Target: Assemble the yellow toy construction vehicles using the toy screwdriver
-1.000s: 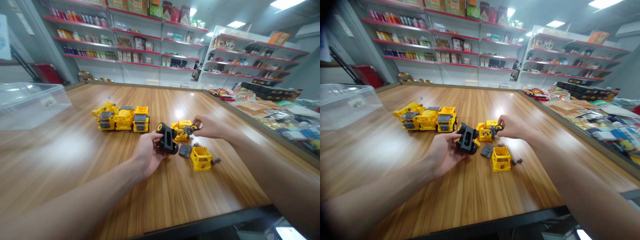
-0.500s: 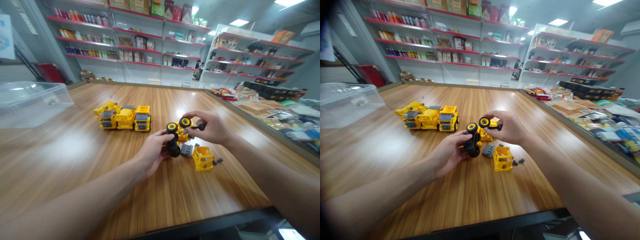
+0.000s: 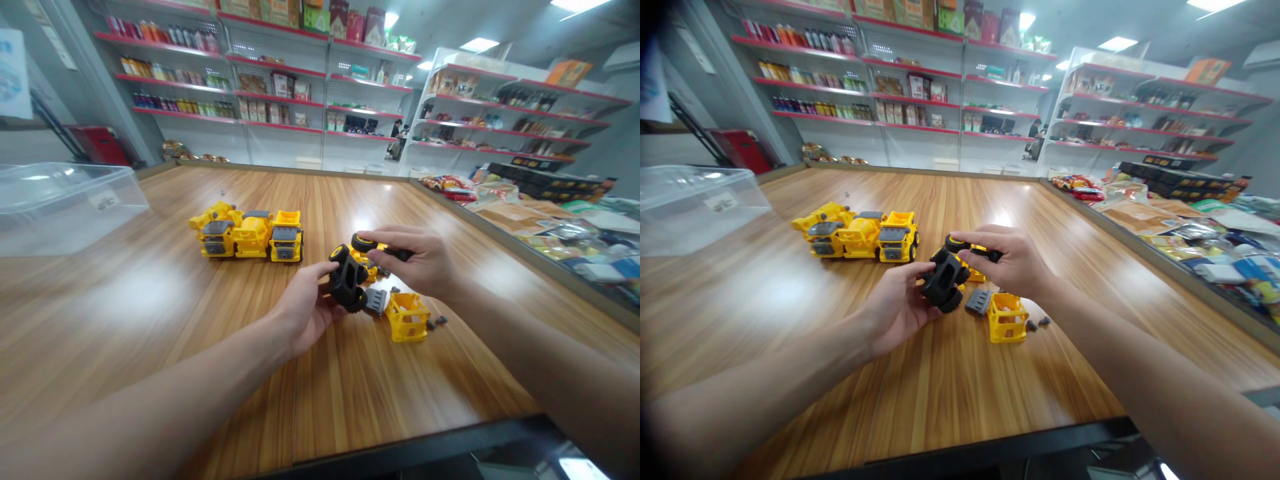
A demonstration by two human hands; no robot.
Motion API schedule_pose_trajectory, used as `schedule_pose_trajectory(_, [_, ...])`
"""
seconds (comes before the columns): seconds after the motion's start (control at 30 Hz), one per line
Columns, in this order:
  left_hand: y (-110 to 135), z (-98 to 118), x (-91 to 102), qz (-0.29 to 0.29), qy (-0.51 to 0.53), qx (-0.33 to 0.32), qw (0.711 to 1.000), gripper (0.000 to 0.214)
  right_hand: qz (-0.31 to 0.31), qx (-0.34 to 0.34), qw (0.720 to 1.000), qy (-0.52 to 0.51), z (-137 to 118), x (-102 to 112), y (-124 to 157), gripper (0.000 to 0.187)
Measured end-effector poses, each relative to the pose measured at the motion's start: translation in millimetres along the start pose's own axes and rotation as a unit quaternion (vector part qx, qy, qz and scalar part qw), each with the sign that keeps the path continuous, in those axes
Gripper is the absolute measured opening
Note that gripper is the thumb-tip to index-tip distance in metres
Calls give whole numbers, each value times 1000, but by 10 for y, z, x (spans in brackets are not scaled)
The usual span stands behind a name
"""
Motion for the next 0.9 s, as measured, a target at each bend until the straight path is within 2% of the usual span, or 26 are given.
schedule_pose_trajectory(0.2, [-1,63,9,9,1,-51,999,20,-19,-6,998,-55,-97,-106,34,32])
schedule_pose_trajectory(0.33, [30,83,-21,13,-31,-74,997,22,-8,-9,996,-85,-147,-156,52,31])
schedule_pose_trajectory(0.53, [53,81,-23,46,-87,-72,992,22,3,-80,990,-115,-149,-188,57,27])
schedule_pose_trajectory(0.67, [43,66,10,52,-138,-68,987,25,0,-84,989,-122,-151,-207,62,26])
schedule_pose_trajectory(0.9, [30,43,41,61,-149,-61,985,26,2,-77,989,-125,-165,-208,57,26])
Point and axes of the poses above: each hand's wrist, its own y-axis away from the middle knuckle, its own x-axis out of the back of the hand, z = x × y, the point moved 4 cm from there along -y, towards the middle knuckle, and after that the axes turned 1 degree about z, right-handed, at the moved point
